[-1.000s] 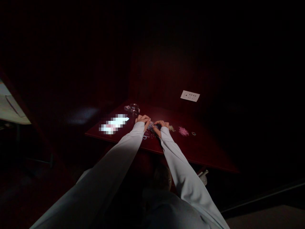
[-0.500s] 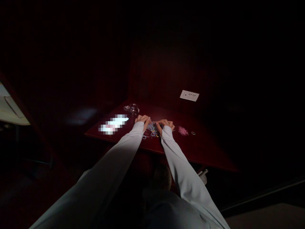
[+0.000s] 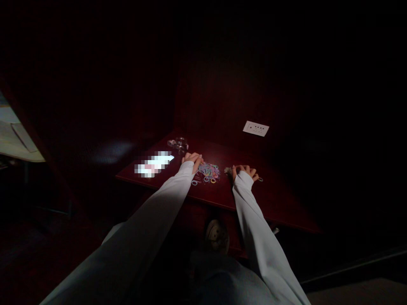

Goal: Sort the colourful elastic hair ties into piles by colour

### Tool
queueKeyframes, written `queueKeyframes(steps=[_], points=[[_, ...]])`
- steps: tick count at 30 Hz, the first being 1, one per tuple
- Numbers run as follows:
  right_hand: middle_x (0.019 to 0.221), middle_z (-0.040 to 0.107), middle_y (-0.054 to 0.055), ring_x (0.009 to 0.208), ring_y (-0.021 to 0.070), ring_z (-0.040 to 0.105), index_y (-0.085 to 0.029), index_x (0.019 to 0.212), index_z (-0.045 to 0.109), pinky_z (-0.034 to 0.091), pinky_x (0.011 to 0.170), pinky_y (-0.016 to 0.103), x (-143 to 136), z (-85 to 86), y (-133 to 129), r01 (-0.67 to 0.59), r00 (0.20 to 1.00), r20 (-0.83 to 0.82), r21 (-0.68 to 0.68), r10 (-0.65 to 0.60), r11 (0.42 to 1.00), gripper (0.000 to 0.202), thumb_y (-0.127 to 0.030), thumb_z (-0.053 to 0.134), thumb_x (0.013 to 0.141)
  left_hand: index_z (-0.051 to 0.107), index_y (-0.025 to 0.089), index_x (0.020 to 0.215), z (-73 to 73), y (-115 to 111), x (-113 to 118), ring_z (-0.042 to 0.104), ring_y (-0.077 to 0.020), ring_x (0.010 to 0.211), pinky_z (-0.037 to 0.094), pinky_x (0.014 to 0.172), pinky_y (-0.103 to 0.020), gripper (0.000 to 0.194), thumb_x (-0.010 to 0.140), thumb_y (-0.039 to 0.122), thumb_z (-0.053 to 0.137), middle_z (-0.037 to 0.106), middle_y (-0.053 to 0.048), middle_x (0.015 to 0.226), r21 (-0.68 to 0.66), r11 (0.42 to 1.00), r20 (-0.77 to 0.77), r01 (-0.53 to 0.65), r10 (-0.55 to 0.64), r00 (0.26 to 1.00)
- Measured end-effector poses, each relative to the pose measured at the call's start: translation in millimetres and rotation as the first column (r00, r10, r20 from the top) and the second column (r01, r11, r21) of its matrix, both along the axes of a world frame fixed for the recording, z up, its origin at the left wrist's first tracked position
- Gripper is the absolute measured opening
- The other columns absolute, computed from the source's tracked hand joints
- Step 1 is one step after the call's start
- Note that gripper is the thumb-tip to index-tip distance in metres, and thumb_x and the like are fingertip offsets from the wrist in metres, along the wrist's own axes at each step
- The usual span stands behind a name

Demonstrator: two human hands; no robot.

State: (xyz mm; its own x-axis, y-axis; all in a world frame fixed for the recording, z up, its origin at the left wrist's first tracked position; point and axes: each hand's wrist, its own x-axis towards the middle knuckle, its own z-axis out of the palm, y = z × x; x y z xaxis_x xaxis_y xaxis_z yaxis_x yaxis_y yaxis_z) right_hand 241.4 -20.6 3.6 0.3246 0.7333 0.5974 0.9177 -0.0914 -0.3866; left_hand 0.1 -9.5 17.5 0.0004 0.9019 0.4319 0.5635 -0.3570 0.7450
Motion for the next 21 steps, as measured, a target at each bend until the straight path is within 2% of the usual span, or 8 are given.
queueKeyframes(steps=[3,6,8,11,14,21], points=[[0.119,0.067,0.013,0.112,0.0303,0.043,-0.021,0.099,0.076,0.027,0.097,0.047,-13,2.0,-2,-0.023,0.999,0.045,-0.025,0.025,0.999,0.024,-0.032,0.054,0.1,0.069,0.024,0.084,1.0,0,-1,0.058,-0.0236,0.117,0.038,0.112,-0.043,0.042,0.107,0.028,0.035,0.076,-0.003,0.114,0.016,0.999,-0.013,-0.052,0.052,0.999],[0.123,0.068,0.009,0.116,0.0292,0.044,-0.025,0.106,0.077,0.027,0.099,0.043,-36,3.6,-8,-0.207,0.961,0.174,-0.059,0.214,0.977,0.024,-0.034,0.055,0.101,0.07,0.024,0.098,0.9,2,-3,0.059,-0.0248,0.121,0.04,0.111,-0.042,0.038,0.107,0.026,0.033,0.075,-0.005,0.119,0.052,0.991,0.011,-0.121,0.121,0.993],[0.125,0.069,0.007,0.118,0.0289,0.044,-0.028,0.109,0.077,0.026,0.101,0.043,-56,4.0,-12,-0.356,0.895,0.25,-0.098,0.37,0.929,0.023,-0.037,0.057,0.101,0.07,0.023,0.103,0.4,3,-5,0.059,-0.0258,0.122,0.041,0.11,-0.042,0.038,0.107,0.026,0.032,0.074,-0.007,0.121,0.069,0.986,0.025,-0.15,0.149,0.989],[0.127,0.069,0.005,0.119,0.0287,0.044,-0.031,0.112,0.078,0.025,0.104,0.043,-81,4.1,-17,-0.46,0.818,0.306,-0.16,0.487,0.873,0.022,-0.04,0.06,0.1,0.07,0.022,0.103,0.1,4,-6,0.06,-0.0264,0.12,0.041,0.109,-0.042,0.039,0.107,0.024,0.032,0.074,-0.008,0.121,0.07,0.983,0.009,-0.168,0.168,0.986],[0.131,0.067,0.004,0.121,0.0294,0.043,-0.033,0.11,0.079,0.024,0.105,0.044,-94,4.1,-18,-0.47,0.794,0.317,-0.219,0.518,0.855,0.021,-0.04,0.064,0.099,0.07,0.022,0.102,0.5,4,-5,0.061,-0.0256,0.118,0.042,0.108,-0.041,0.038,0.107,0.024,0.032,0.074,-0.007,0.122,0.066,0.985,-0.011,-0.162,0.163,0.987],[0.136,0.063,0.007,0.121,0.0304,0.043,-0.032,0.112,0.081,0.026,0.105,0.045,-91,4.3,-16,-0.396,0.852,0.267,-0.236,0.45,0.888,0.024,-0.044,0.066,0.097,0.068,0.024,0.098,0.2,3,-5,0.062,-0.0233,0.117,0.043,0.106,-0.037,0.039,0.107,0.025,0.031,0.075,-0.006,0.118,0.08,0.986,-0.021,-0.146,0.149,0.989]])
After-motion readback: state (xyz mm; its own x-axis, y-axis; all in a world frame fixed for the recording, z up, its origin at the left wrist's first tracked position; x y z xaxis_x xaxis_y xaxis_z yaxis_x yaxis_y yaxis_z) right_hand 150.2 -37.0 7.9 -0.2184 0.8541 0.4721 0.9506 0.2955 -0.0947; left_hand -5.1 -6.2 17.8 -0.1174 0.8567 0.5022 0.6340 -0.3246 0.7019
